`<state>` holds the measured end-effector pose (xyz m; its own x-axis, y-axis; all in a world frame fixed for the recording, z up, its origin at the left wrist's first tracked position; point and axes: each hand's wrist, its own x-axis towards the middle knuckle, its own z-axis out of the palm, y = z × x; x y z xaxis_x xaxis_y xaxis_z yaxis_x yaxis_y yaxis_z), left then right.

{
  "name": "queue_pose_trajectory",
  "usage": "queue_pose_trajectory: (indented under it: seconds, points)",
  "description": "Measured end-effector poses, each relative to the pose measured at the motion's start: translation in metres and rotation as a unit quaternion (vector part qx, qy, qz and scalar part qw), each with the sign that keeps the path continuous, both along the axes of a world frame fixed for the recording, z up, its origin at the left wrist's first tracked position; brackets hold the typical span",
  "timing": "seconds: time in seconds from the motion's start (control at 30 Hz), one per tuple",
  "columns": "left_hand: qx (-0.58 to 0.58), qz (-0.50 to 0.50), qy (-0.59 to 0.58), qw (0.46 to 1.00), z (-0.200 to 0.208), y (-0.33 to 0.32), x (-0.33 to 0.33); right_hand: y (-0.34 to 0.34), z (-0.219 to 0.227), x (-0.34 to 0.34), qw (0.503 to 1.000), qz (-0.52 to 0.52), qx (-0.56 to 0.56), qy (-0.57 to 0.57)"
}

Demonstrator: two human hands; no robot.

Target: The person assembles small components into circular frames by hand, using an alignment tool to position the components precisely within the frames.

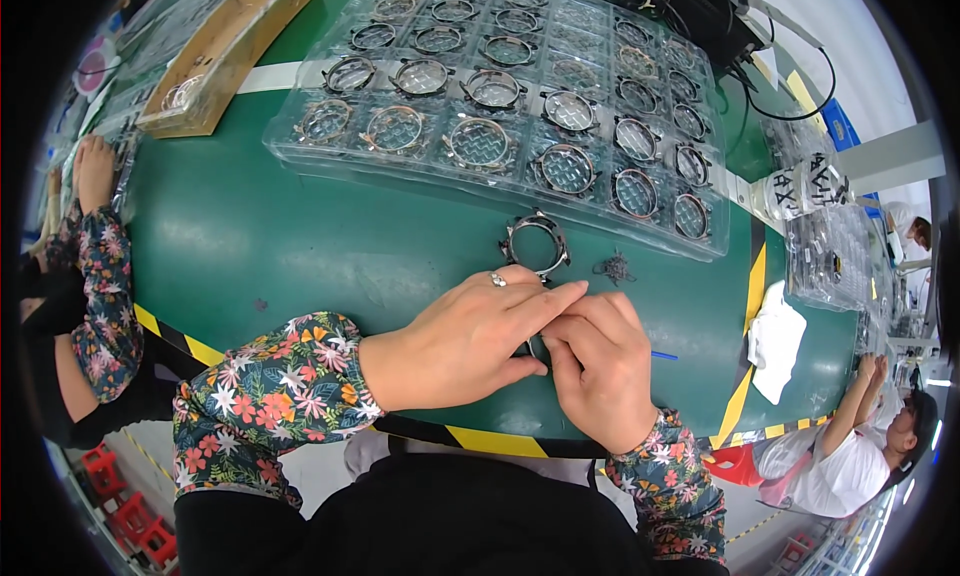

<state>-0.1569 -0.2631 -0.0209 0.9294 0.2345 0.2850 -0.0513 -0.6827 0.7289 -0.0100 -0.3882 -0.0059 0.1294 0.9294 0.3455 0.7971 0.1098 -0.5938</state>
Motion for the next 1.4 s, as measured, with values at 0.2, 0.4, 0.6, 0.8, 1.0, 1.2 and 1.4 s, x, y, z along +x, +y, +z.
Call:
queue_pose_trajectory:
  seconds: [0.2,0.4,0.6,0.8,1.0,1.2,1.4]
  points:
    - [-0.011,0.003,0.003,1.000,0.0007,-0.0001,-0.0002,-0.0006,0.0021,0.0027,1.000,0.021,-0.018,0.008]
    - [-0.012,0.002,0.006,1.000,0.0005,0.0000,-0.0005,0.0000,0.0026,0.0050,0.999,0.033,-0.018,0.012]
    - [-0.001,0.001,-0.003,1.000,-0.0015,0.0002,-0.0006,0.0004,-0.0002,0.0030,1.000,0.018,-0.008,0.010]
    - [-0.006,-0.002,0.004,1.000,0.0008,0.0005,-0.0003,0.0002,0.0023,0.0040,0.999,0.024,-0.015,0.019]
    - [-0.007,-0.005,0.007,1.000,0.0007,0.0008,-0.0002,0.0002,0.0022,0.0056,0.999,0.034,-0.019,0.025]
    - [0.001,-0.006,-0.001,1.000,0.0010,0.0012,-0.0005,-0.0007,0.0023,0.0086,0.999,0.038,-0.011,0.032]
    - [0.002,-0.004,0.003,1.000,0.0009,0.0010,-0.0009,0.0002,0.0003,0.0036,1.000,0.018,-0.009,0.018]
